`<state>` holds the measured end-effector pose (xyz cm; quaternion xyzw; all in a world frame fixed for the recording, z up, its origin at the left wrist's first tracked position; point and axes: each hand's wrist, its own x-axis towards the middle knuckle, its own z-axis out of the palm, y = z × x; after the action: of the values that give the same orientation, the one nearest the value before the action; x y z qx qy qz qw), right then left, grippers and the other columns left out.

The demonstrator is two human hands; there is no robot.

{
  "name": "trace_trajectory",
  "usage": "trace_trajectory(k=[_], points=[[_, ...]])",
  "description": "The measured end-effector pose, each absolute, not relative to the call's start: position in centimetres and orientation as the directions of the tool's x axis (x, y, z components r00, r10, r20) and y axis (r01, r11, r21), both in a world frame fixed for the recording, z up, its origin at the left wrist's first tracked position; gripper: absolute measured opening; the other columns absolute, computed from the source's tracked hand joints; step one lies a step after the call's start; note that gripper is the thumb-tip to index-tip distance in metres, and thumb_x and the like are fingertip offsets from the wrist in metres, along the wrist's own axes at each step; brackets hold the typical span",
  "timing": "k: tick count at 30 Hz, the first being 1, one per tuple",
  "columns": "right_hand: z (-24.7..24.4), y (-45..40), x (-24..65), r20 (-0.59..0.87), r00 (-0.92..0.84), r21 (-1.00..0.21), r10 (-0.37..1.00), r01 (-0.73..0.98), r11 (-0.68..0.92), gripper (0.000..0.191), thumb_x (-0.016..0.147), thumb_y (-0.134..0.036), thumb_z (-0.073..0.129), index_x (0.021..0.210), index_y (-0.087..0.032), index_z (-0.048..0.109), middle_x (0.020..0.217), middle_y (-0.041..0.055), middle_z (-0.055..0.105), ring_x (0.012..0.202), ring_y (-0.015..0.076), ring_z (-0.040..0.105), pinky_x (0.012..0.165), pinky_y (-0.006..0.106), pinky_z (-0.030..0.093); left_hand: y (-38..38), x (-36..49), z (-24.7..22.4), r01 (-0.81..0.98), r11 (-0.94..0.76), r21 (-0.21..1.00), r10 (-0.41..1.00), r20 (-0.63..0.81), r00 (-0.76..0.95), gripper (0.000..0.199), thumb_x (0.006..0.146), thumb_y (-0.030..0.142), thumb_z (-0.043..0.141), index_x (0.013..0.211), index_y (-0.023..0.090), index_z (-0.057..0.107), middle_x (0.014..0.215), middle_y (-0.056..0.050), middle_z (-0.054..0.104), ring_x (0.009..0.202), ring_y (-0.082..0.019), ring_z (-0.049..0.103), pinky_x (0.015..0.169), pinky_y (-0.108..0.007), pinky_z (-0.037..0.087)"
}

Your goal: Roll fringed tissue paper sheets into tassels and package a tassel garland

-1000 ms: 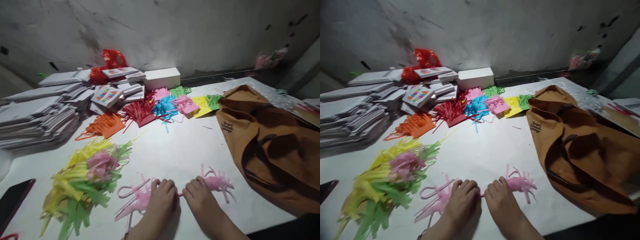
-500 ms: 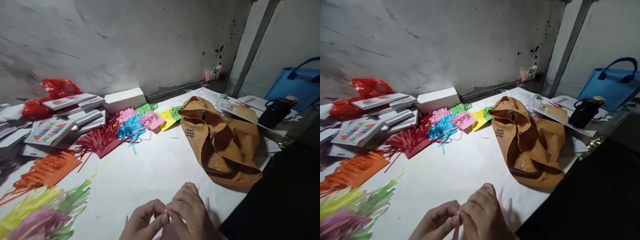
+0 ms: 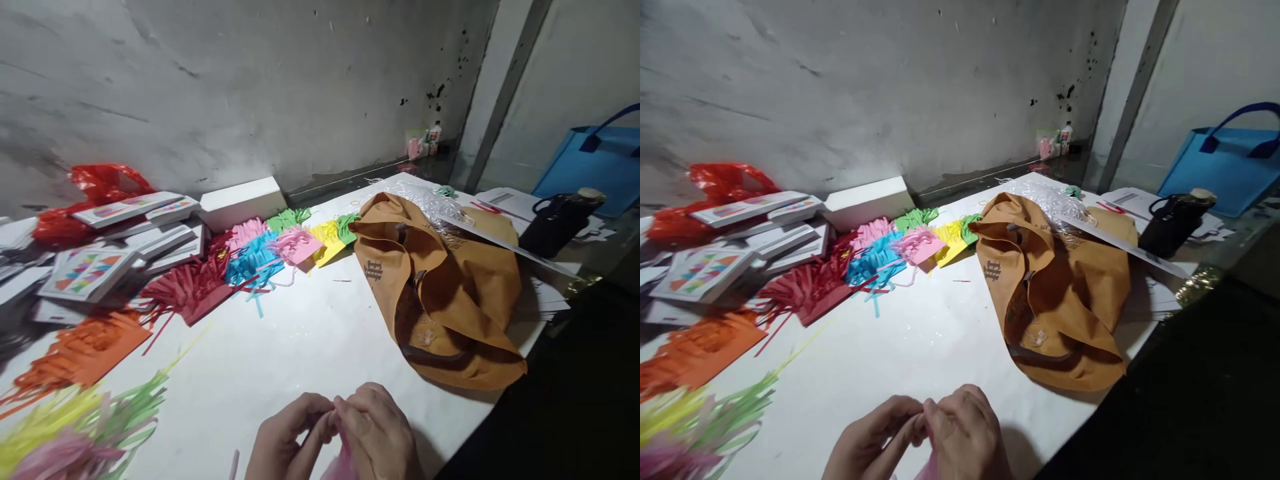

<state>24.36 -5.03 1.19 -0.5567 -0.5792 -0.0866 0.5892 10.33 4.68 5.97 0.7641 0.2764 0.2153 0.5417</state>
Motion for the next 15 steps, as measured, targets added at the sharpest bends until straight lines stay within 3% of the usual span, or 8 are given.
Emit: trace_trajectory(k=[3,6,11,15], points=[[0.6,-5.2,23.7,0.677,0.417,-0.697,0.606,0.627,0.348,0.041,0.096,-0.007,0.056,0.133,-0.024,0.062,0.089,0.0049,0.070,0.080,0.0173,0.068,0.070,0.027,0.059,4.0,10.5,5.5,0.171,-0.170,0.971,0.707,-0.001,0.707,0.019,0.095,0.035,0.065,0.086,0.020,0.073,0.072,-0.002,0.071,0.067,-0.015,0.066,0.064,-0.020,0.055],[0.0,-5.5,23.2,0.551,0.509,-0.817,0.661,0.491,0.302,0.025,0.098,-0.014,0.057,0.117,-0.026,0.067,0.093,0.0031,0.072,0.082,0.0150,0.070,0.073,0.023,0.059,3.6,10.7,5.2,0.115,-0.021,0.993,0.749,-0.061,0.660,0.019,0.092,0.038,0.069,0.096,0.019,0.074,0.072,-0.003,0.072,0.065,-0.015,0.067,0.063,-0.023,0.057],[-0.1,-6.3,22.7,0.547,0.529,-0.803,0.648,0.551,0.228,0.015,0.098,-0.023,0.060,0.106,-0.028,0.071,0.097,0.0013,0.076,0.089,0.0168,0.073,0.084,0.026,0.059,3.0,10.7,5.3,0.087,0.037,0.996,0.757,-0.085,0.648,0.022,0.088,0.036,0.072,0.084,0.015,0.076,0.067,-0.006,0.072,0.062,-0.015,0.066,0.062,-0.023,0.056],[0.6,-7.6,22.5,0.419,0.569,-0.832,0.708,0.552,0.049,0.021,0.099,-0.038,0.058,0.104,-0.027,0.074,0.097,0.0033,0.078,0.082,0.0197,0.076,0.074,0.027,0.062,1.7,10.5,4.7,-0.002,0.188,0.982,0.779,-0.148,0.610,0.021,0.083,0.032,0.075,0.092,0.013,0.075,0.069,-0.005,0.071,0.061,-0.014,0.065,0.062,-0.024,0.056]])
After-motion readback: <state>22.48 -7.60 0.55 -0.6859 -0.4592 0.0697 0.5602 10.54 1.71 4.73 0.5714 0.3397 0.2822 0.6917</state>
